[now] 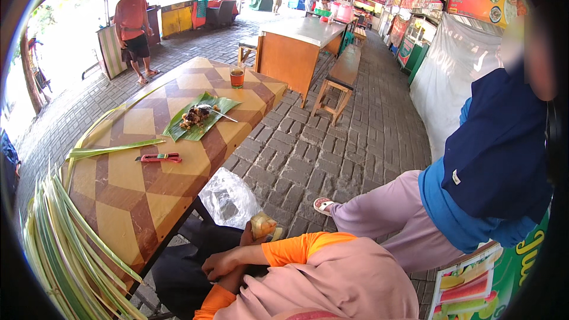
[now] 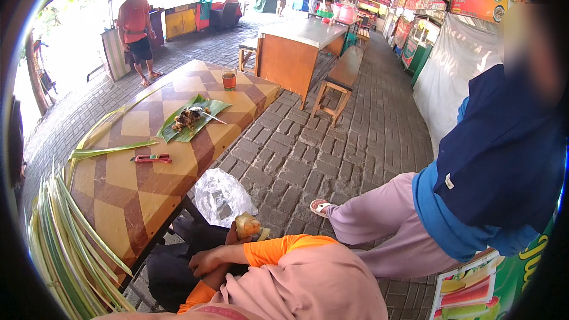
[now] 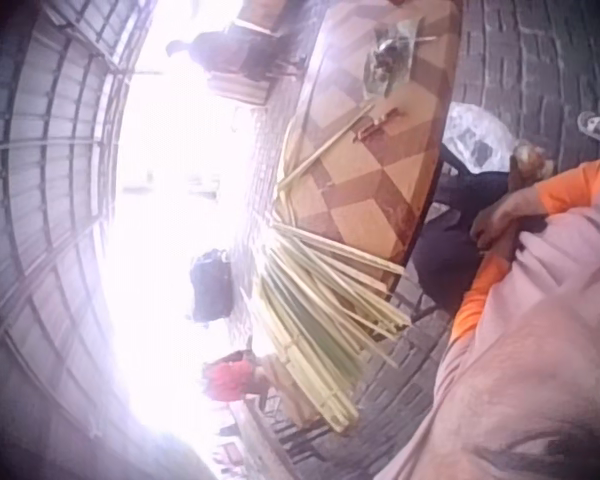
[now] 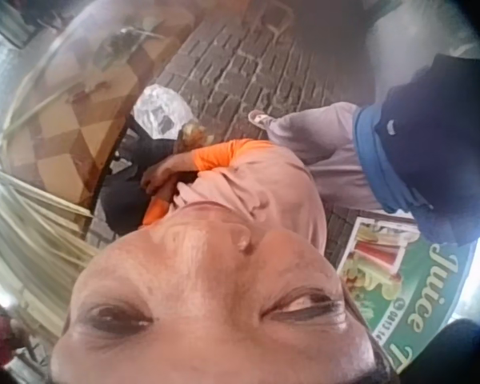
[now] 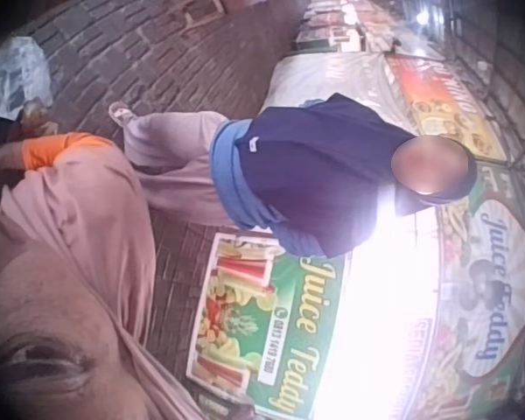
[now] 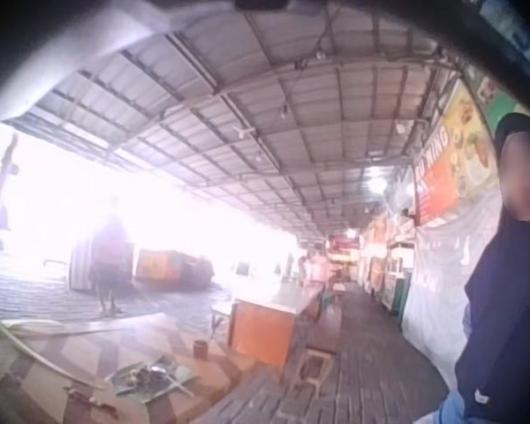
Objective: The person weaves long green leaves into a small, structured packet by hand. They fold and interlace the leaf strips to form a compact shape, then place the finished item into a plastic bag on the table.
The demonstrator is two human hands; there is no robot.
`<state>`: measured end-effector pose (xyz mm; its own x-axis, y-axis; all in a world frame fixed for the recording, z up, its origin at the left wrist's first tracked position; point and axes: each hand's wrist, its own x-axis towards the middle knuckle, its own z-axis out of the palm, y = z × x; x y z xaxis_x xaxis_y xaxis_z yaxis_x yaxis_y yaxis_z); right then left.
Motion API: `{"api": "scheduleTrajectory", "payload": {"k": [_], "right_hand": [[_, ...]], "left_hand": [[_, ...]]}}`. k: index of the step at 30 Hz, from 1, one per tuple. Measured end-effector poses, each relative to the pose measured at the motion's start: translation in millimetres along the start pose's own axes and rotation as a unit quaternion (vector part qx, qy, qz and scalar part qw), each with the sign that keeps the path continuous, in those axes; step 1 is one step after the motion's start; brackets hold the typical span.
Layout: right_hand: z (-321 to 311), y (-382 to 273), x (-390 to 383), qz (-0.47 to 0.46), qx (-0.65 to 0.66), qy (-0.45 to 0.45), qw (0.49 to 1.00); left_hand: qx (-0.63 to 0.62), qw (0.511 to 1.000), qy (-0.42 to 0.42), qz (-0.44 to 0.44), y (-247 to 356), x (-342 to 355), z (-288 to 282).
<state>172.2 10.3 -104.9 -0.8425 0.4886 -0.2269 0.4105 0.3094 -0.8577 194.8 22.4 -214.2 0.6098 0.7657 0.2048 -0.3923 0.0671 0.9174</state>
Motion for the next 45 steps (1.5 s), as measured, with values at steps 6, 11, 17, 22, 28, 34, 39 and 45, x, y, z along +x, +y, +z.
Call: {"api": "scheduleTrajectory", "payload": {"k": [6, 11, 17, 22, 28, 34, 39, 45], "right_hand": [[0.9, 2.7, 1.3, 0.019, 0.005, 0.005, 1.0], [-2.9, -7.3, -5.0, 0.017, -0.003, 0.008, 1.0], [-1.4, -2.1, 0.1, 0.031, 0.006, -0.008, 0.999], [-1.3, -2.2, -0.5, 0.023, 0.007, -0.008, 1.0], [-5.5, -15.1, -7.7, 0.001, 0.012, 0.013, 1.0], [-45.5, -66.4, -46.1, -0.219, 0.03, 0.199, 0.955], [-116.4, -97.5, -112.5, -0.286, -0.228, 0.527, 0.767], [-130.2, -103.8, -134.3, -0.152, -0.12, 0.473, 0.859]], "left_hand": [[0.001, 1.0, 0.002, 0.004, 1.2, 0.5, -0.2], [0.003, 1.0, 0.002, -0.005, 2.0, -1.6, 0.2], [0.003, 1.0, 0.006, -0.007, 2.2, -3.5, 1.5], [0.002, 1.0, 0.007, -0.006, 3.5, -0.5, 1.5], [0.007, 1.0, 0.012, -0.014, 8.8, -0.9, 1.3], [0.017, 0.994, 0.104, -0.038, 47.7, 0.5, -5.8], [0.029, 0.988, 0.084, 0.129, 182.8, 9.0, 26.3], [0.287, 0.947, 0.119, 0.085, 232.7, 4.0, 43.4]]}}
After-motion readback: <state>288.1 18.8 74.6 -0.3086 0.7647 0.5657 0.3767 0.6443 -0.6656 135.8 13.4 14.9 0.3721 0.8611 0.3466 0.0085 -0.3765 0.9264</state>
